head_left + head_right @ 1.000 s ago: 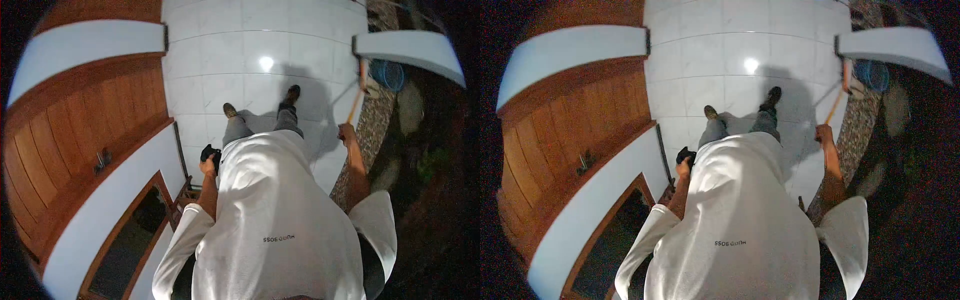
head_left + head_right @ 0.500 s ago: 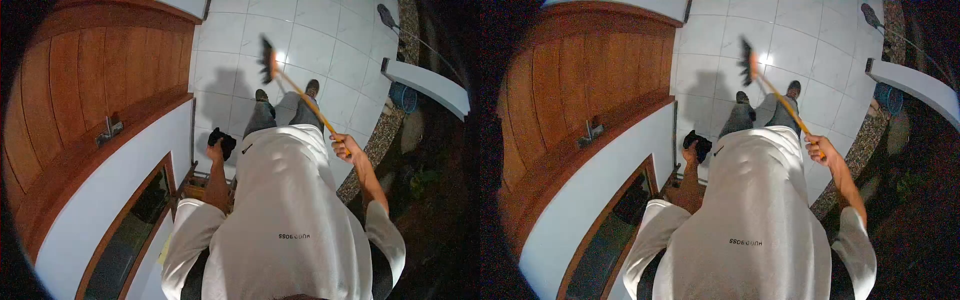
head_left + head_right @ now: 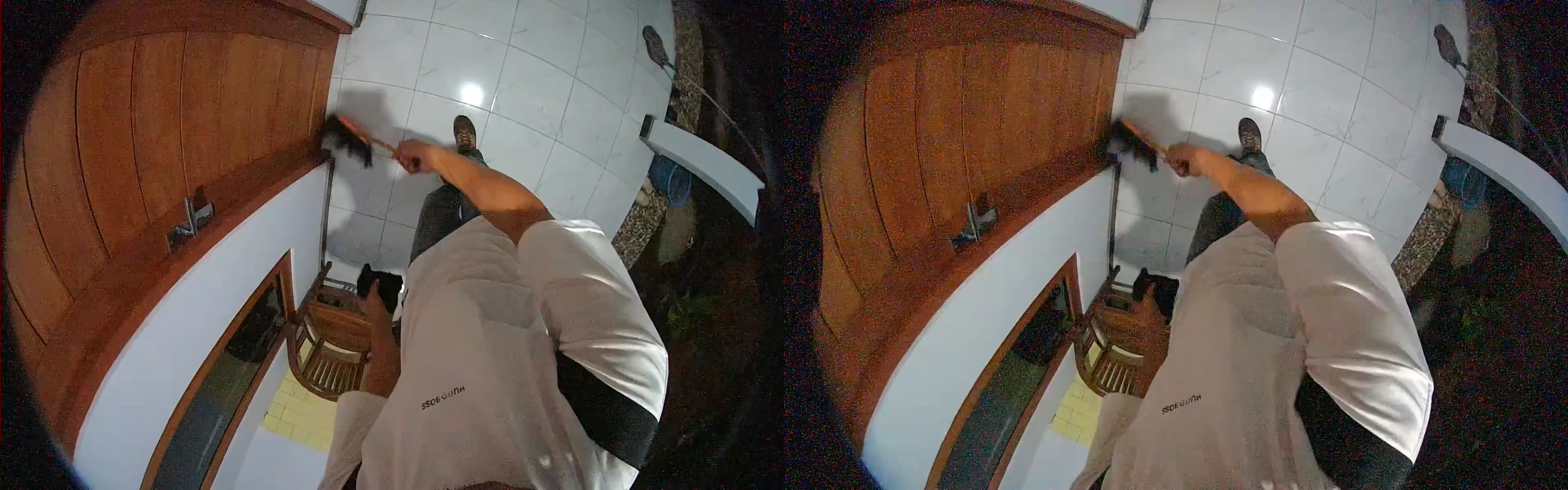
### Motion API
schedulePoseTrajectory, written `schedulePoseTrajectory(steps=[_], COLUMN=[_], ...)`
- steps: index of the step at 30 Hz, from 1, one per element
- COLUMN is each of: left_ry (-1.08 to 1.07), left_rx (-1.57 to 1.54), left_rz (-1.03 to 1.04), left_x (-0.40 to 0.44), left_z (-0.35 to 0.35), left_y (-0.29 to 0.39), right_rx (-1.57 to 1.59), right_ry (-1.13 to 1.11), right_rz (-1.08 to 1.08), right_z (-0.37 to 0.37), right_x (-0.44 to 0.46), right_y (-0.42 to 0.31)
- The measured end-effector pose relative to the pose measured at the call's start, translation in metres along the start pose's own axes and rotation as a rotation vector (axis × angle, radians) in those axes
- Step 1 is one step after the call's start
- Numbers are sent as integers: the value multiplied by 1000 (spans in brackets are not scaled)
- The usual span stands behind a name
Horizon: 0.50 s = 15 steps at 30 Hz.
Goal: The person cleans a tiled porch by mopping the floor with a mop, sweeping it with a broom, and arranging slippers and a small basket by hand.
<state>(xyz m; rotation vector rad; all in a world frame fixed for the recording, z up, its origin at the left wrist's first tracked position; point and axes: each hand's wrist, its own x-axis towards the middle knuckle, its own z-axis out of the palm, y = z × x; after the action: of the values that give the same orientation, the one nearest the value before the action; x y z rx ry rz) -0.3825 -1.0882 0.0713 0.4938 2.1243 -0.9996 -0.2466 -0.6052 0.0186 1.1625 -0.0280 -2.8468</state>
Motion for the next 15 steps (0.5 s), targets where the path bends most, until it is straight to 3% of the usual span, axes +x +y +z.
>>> schedulePoseTrajectory(steps=[1, 3, 5, 9, 11, 15], left_ry=[32, 99, 142, 187, 214, 261], left_rx=[-175, -494, -700, -910, -988, -1125], left_rz=[-33, -51, -45, -12, 12, 51], left_x=[-8, -22, -34, -38, -31, -15], left_z=[5, 10, 11, 0, -16, -57], left_y=[-3, -2, 0, 5, 10, 26], right_rx=[86, 152, 207, 270, 406, 370], right_ry=[-29, 8, -4, -126, -84, -28], right_rz=[54, -93, -81, 12, -154, -256], right_z=[-9, -19, -33, -58, -74, -105], right_x=[21, 26, 23, 0, -14, -47], right_y=[-22, -59, -98, -129, -125, -116])
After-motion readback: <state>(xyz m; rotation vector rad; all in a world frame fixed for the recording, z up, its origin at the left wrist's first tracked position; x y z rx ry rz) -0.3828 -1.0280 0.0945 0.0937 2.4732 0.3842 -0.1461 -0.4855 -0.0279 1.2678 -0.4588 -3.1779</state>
